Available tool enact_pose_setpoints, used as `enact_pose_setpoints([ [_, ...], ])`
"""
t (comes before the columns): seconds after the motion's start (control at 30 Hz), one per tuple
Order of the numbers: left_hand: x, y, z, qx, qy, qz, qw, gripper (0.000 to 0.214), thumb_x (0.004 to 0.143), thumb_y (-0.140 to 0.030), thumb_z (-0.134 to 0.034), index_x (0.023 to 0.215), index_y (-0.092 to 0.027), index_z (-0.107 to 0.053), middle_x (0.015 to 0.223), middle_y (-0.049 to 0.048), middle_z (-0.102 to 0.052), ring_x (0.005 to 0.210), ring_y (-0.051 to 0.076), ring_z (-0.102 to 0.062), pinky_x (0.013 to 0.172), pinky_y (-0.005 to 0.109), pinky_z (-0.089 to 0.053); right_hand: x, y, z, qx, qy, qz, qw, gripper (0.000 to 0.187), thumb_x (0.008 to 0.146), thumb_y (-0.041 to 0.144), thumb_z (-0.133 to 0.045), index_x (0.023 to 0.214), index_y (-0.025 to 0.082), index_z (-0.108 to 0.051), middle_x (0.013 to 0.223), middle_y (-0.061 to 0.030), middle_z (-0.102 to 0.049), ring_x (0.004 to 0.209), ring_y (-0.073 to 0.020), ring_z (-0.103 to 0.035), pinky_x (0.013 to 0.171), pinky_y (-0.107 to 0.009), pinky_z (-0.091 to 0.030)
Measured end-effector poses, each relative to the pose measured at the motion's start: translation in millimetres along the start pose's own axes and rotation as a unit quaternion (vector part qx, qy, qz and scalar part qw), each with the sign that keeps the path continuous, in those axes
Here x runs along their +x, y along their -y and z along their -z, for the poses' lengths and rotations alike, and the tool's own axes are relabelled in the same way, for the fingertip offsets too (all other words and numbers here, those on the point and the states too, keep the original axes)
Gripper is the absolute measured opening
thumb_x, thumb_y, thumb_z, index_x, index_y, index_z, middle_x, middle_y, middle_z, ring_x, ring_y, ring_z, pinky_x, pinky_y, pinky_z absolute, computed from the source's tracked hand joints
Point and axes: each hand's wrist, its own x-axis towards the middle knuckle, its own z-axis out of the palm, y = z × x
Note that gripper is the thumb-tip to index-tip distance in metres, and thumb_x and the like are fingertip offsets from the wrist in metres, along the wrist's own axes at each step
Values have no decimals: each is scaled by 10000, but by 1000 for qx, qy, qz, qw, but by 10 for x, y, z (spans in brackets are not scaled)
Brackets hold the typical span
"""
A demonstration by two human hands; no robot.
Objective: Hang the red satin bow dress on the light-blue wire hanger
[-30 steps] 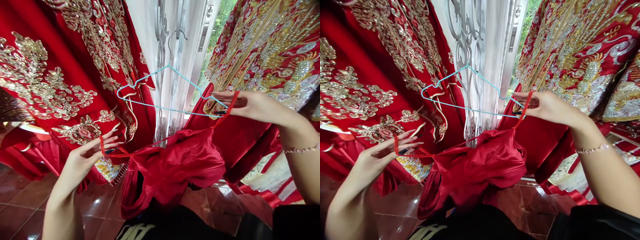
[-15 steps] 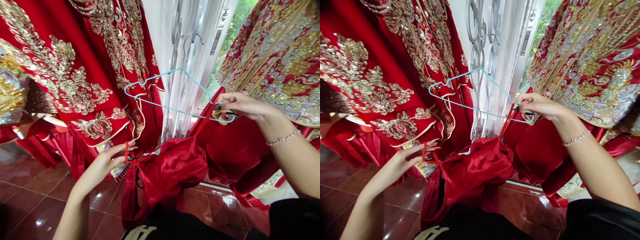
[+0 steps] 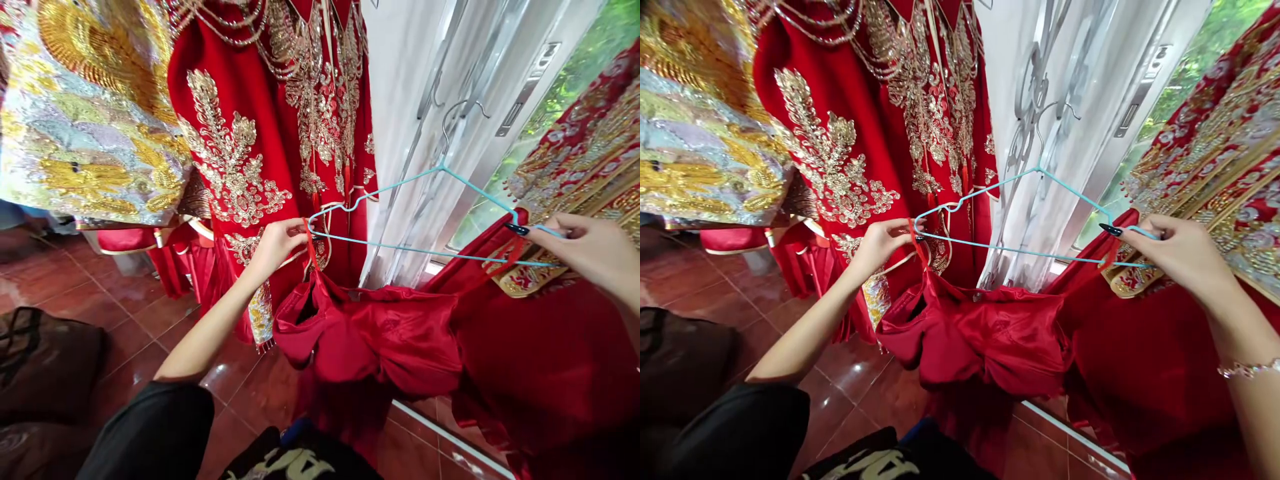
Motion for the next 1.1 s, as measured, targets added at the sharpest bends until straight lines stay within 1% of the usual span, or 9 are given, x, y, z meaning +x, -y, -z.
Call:
enact_pose_setpoints([
  [0.17, 382, -360, 148, 7, 107, -65, 992, 384, 784, -310, -698, 1098, -97, -756, 1026, 125, -777, 974, 261, -719, 917, 398, -553, 1, 100, 8, -5, 4, -16, 1000, 769, 522, 972, -496, 583, 234, -287, 554, 34, -289, 539, -97, -263, 556, -311, -203],
  [0.3, 693, -671, 47, 53, 201, -106, 972, 291, 768, -252, -712, 1002, -88, -772, 929, 77, -771, 914, 237, -705, 905, 385, -540, 17, 73, 23, -11, 31, -26, 999, 796, 477, 1007, -459, 576, 232, -309, 543, 35, -300, 533, -97, -283, 557, -310, -217],
  [0.47, 928, -842, 32, 118, 326, -93, 933, 152, 742, -134, -695, 881, -124, -756, 843, 2, -739, 873, 184, -711, 908, 337, -529, 6, -8, -25, -3, 58, -13, 998, 684, 620, 898, -508, 585, 226, -388, 540, 28, -347, 545, -105, -327, 571, -306, -245],
  [0.57, 921, -895, 240, 163, 291, -66, 940, 207, 747, -105, -662, 944, -96, -725, 982, 21, -737, 941, 177, -712, 903, 311, -529, -41, 30, -79, 10, 67, -16, 998, 506, 767, 688, -558, 637, 203, -501, 559, 15, -428, 576, -120, -388, 587, -293, -278],
  [0.73, 437, -916, 421, 108, 64, -163, 978, 395, 919, -193, -405, 1231, -7, -559, 1262, 83, -607, 1121, 137, -615, 964, 317, -467, -154, 28, -157, 4, 10, -23, 1000, 210, 809, 349, -564, 680, 198, -499, 593, 29, -409, 590, -107, -374, 604, -283, -290],
  [0.8, 78, -822, 303, 79, 56, -188, 977, 293, 928, -212, -470, 1153, -84, -608, 1178, 69, -639, 1069, 133, -607, 959, 292, -475, -184, -87, -224, 31, -48, 7, 998, 157, 778, 350, -585, 802, 205, -530, 711, 3, -501, 660, -122, -439, 640, -289, -340],
  [0.93, -628, -454, -60, 56, 308, -121, 942, 173, 925, -254, -530, 1031, -167, -635, 948, 52, -666, 842, 156, -627, 803, 295, -511, -282, -416, -493, 102, -255, 74, 959, 587, 655, 361, -671, 1170, 233, -420, 1180, -148, -526, 902, -202, -557, 693, -346, -447],
  [1.0, -846, -265, -155, 24, 390, -87, 917, 166, 954, -296, -505, 926, -169, -608, 878, 43, -642, 780, 154, -593, 748, 276, -486, -414, -540, -664, 129, -342, 87, 927, 631, 634, 315, -661, 1189, 251, -367, 1247, -168, -471, 946, -223, -573, 725, -386, -487],
  [1.1, -957, -111, -130, 4, 429, -88, 899, 314, 968, -374, -502, 722, -180, -485, 768, 9, -548, 693, 132, -505, 660, 239, -414, -724, -631, -881, 176, -294, 107, 934, 376, 742, 261, -527, 1094, 268, -393, 1128, -106, -513, 916, -215, -590, 841, -443, -509],
])
